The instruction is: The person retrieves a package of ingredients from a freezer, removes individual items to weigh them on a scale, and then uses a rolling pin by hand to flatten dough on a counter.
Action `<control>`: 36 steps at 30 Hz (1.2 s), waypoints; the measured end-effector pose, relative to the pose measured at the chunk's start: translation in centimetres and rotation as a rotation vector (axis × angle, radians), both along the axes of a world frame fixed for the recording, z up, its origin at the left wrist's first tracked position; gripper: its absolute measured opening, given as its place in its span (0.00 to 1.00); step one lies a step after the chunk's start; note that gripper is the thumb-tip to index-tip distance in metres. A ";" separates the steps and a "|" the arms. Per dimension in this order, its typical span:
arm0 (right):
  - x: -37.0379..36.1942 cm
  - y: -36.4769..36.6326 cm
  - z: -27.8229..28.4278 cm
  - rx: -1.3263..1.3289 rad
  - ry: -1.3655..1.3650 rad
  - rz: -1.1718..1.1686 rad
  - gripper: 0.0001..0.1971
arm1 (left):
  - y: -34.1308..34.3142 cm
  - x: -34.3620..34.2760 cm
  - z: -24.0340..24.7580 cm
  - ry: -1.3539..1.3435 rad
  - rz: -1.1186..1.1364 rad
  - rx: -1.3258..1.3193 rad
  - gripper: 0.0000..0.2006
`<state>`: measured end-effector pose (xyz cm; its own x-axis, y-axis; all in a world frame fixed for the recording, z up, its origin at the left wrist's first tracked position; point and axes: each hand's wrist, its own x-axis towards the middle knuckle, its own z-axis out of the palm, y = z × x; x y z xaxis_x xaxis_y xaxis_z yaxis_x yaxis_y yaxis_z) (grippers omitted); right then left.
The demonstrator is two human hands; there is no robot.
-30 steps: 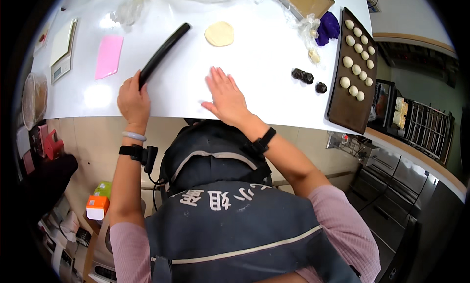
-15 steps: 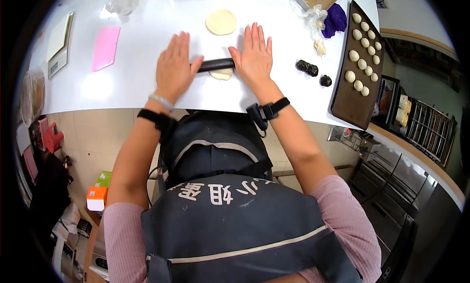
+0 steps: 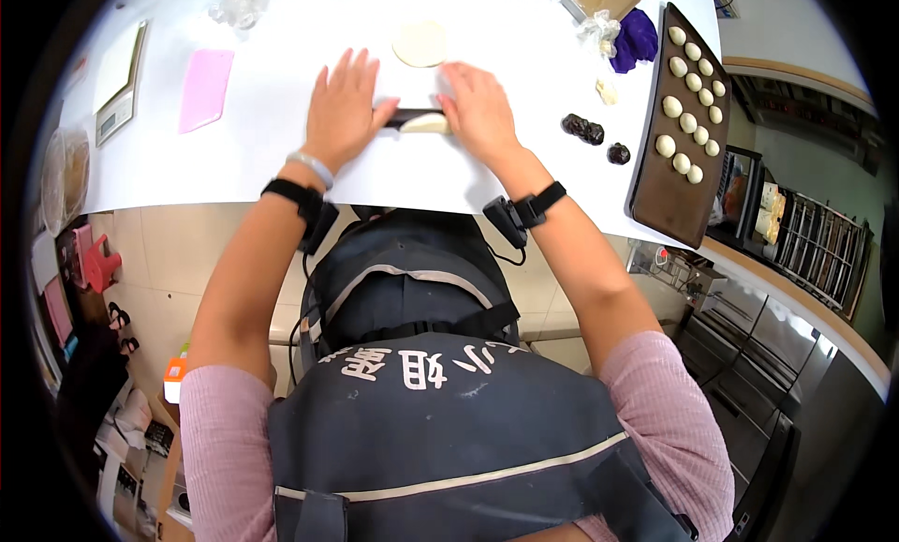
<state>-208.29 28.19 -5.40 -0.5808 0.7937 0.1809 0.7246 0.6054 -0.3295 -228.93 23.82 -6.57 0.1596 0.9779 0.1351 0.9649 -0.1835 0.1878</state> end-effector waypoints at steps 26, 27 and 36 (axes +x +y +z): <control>2.0 -5.0 -1.1 0.088 -0.100 -0.228 0.22 | -6.2 2.6 2.3 -0.076 -0.003 -0.008 0.33; 2.6 -5.9 -1.3 0.072 -0.087 -0.197 0.26 | -6.9 2.7 2.4 -0.079 0.006 -0.010 0.33; 1.3 -0.5 -2.3 0.141 -0.069 -0.364 0.32 | -0.8 2.0 0.3 -0.056 0.065 0.019 0.33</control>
<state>-206.97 27.70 -7.73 -0.2811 0.9199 0.2736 0.9176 0.3411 -0.2042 -226.90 23.02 -6.31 0.0878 0.9831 0.1605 0.9630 -0.1249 0.2387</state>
